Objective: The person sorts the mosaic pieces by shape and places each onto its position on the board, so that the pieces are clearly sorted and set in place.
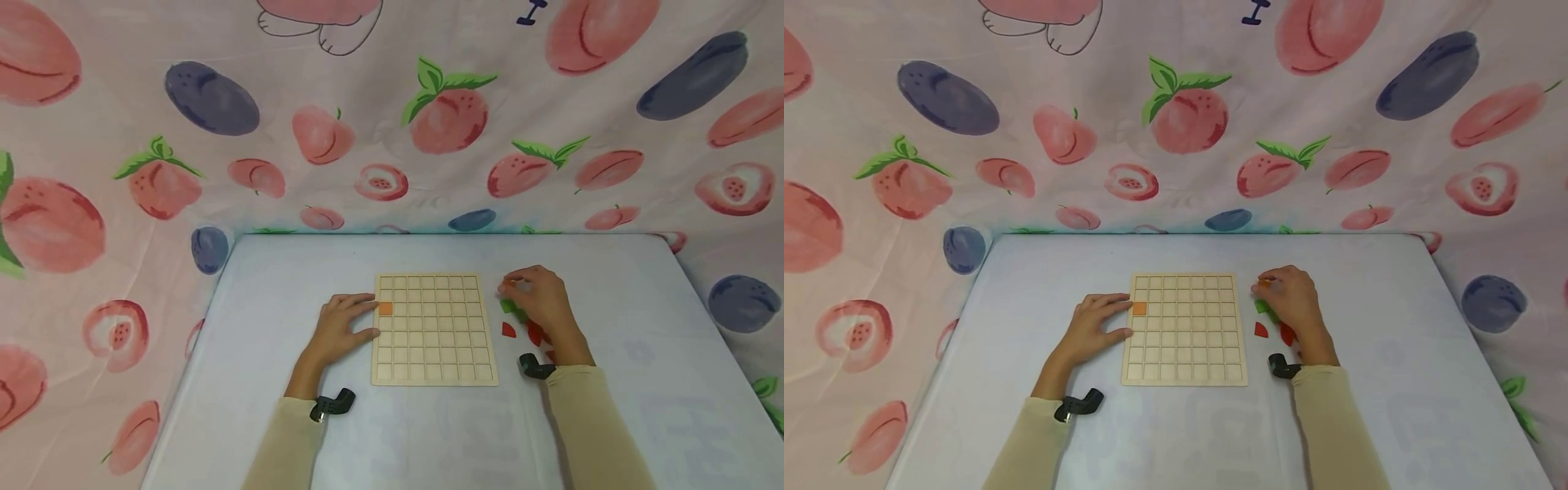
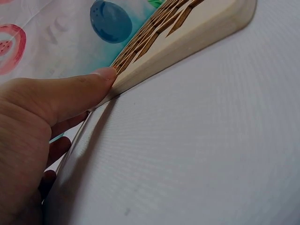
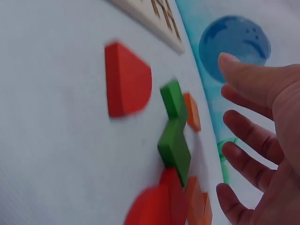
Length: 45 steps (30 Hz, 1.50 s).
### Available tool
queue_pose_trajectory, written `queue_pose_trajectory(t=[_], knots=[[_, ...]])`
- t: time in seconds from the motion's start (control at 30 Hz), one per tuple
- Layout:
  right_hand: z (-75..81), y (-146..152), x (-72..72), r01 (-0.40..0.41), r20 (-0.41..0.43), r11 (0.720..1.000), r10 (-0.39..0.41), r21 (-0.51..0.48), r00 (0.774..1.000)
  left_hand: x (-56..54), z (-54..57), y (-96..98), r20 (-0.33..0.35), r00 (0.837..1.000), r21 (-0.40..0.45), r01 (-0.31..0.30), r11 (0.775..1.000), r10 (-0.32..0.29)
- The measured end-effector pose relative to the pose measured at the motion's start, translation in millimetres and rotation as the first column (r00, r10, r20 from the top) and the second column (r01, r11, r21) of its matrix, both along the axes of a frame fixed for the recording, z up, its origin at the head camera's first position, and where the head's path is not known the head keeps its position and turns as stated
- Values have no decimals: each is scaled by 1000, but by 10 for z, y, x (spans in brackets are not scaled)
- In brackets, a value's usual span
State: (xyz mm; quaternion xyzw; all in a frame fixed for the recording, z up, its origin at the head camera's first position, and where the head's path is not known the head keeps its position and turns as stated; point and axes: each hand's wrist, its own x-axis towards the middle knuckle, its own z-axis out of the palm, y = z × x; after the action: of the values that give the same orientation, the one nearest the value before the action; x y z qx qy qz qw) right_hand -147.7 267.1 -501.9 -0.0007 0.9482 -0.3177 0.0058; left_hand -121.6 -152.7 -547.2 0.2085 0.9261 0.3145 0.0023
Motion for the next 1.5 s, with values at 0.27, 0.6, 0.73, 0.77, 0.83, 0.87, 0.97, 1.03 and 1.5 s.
queue_pose_trajectory(t=[0.27,0.6,0.73,0.77,0.83,0.87,0.97,1.03,1.5], knots=[[-39,110,-39,16,45,1000,-17,25,999,-2,-1,9,-5,1000,-1,1,1000,-1],[-67,122,-72,25,85,997,-32,77,996,19,-1,16,-9,1000,-5,3,1000,-3],[-78,123,-87,28,89,995,-36,91,995,19,3,18,3,1000,-7,1,1000,-1],[-78,121,-88,30,91,995,-38,91,995,19,3,18,7,1000,-11,-1,1000,1],[-81,124,-91,32,92,995,-40,90,995,19,5,20,9,1000,-18,-4,1000,4],[-80,124,-91,33,93,995,-41,90,995,19,7,21,4,1000,-18,-3,1000,4],[-88,132,-94,35,89,995,-44,96,995,20,13,23,-5,1000,-12,0,1000,0],[-90,133,-95,35,83,994,-43,102,996,19,18,25,-7,1000,-6,2,1000,-2],[-96,122,-95,32,50,999,-34,38,998,0,12,14,10,1000,-22,-1,1000,1]])
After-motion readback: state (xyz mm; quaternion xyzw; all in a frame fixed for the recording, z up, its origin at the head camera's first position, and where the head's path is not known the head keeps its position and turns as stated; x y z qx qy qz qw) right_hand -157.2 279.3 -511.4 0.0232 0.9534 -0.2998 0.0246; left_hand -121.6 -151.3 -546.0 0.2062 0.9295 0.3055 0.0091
